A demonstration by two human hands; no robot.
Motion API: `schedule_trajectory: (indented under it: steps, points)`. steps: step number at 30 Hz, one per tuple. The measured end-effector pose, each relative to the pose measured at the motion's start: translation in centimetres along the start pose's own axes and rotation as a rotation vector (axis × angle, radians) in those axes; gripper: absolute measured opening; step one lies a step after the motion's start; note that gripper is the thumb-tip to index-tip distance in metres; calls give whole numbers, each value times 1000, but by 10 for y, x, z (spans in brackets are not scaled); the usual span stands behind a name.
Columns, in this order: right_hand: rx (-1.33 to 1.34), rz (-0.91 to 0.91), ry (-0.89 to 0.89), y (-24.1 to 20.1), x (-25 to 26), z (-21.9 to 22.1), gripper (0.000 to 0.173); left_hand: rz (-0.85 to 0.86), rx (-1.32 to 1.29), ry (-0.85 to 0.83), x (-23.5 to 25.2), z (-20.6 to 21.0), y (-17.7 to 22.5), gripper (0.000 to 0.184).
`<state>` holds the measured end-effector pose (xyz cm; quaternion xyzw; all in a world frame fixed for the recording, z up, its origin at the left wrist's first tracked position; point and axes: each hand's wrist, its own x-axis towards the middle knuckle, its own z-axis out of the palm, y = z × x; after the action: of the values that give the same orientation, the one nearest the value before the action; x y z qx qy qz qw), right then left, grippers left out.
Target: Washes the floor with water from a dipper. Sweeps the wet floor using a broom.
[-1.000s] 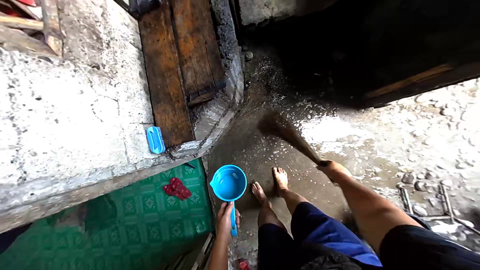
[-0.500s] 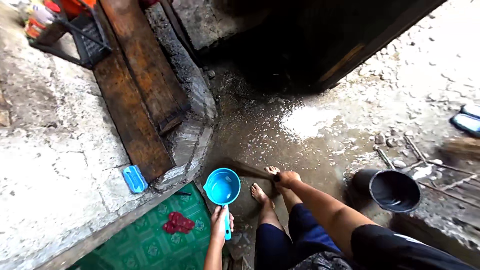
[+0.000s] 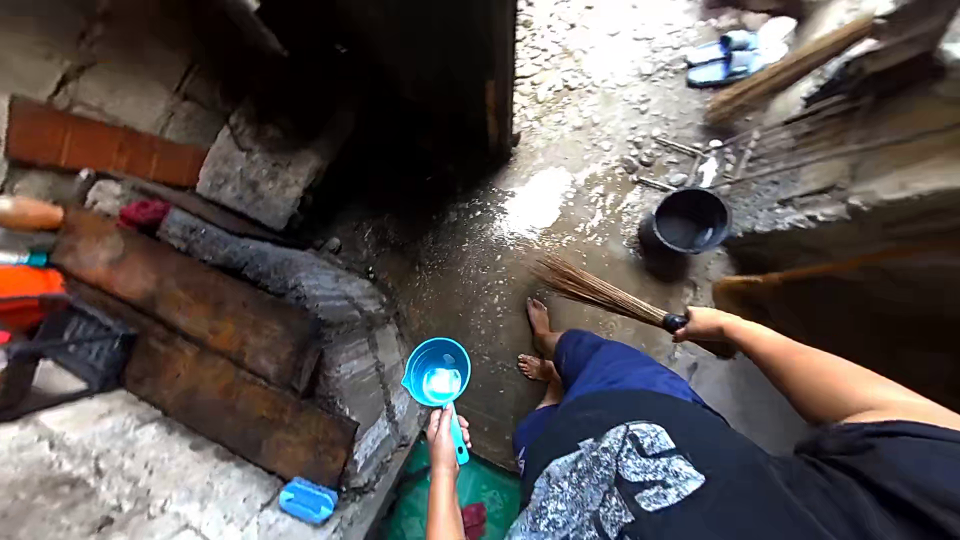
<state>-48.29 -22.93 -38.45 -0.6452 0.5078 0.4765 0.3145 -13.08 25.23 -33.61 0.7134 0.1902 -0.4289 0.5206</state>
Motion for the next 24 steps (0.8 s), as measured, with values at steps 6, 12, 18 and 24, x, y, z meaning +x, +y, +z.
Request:
schedule_trajectory:
  steps: [6, 12, 18, 24]
  points:
    - [331, 292, -140, 102, -62, 82, 58, 72, 198, -113, 21, 16, 75, 26]
    - [752, 462, -158, 111, -84, 149, 46, 80, 272, -136, 34, 32, 134, 27]
    - [1286, 389, -63, -14, 11, 135, 38, 68, 349, -126, 52, 38, 176, 28]
    - [1069, 96, -183, -236, 62, 89, 72, 34, 497, -233, 101, 46, 203, 26]
